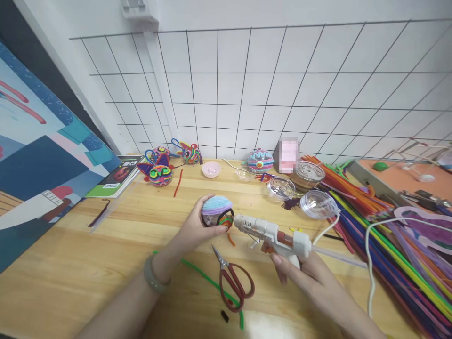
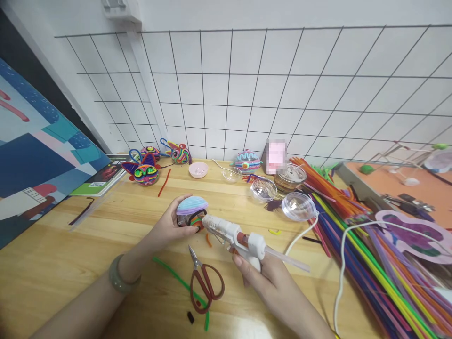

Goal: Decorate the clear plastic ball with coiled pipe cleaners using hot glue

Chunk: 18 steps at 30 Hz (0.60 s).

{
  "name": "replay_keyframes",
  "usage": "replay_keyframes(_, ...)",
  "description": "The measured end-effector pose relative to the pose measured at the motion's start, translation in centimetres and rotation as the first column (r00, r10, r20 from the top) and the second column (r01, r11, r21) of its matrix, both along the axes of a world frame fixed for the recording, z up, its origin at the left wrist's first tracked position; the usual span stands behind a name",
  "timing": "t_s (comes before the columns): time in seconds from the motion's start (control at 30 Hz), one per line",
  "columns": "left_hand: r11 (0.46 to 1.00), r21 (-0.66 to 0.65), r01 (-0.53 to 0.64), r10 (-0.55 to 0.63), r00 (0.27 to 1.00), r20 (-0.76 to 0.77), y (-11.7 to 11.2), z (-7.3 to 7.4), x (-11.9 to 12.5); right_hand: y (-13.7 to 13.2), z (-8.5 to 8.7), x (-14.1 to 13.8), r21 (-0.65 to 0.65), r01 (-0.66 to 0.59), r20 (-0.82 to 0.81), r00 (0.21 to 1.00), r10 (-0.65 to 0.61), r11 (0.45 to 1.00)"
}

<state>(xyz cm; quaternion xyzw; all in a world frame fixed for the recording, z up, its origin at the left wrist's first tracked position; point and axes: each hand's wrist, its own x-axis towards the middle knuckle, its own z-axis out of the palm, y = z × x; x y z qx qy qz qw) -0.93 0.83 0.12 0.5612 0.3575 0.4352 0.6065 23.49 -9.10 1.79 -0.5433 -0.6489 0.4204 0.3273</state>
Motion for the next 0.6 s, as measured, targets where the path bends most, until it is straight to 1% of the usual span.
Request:
replay_keyframes(0.2, 1.000, -0.008, -0.012, 0.012, 1.000, -0.013, -0.07, 0.09, 0.02, 0.00, 0.02, 0.11, 0.026, -0.004, 0.049, 0.999, 0.003, 1.000)
replay_keyframes(0.43, 1.000, -0.013, -0.021, 0.021, 1.000, -0.007, 0.01, -0.04, 0.09, 0.12, 0.21, -0.09, 0.041, 0.006, 0.009, 1.000, -0.006, 0.999)
replay_keyframes(0.6, 1.000, -0.010, -0.023, 0.023, 1.000, -0.001, 0.11, -0.19, 0.08, 0.09, 0.42, -0.19, 0.066, 0.032, 0.051, 0.998, -0.036, 0.997)
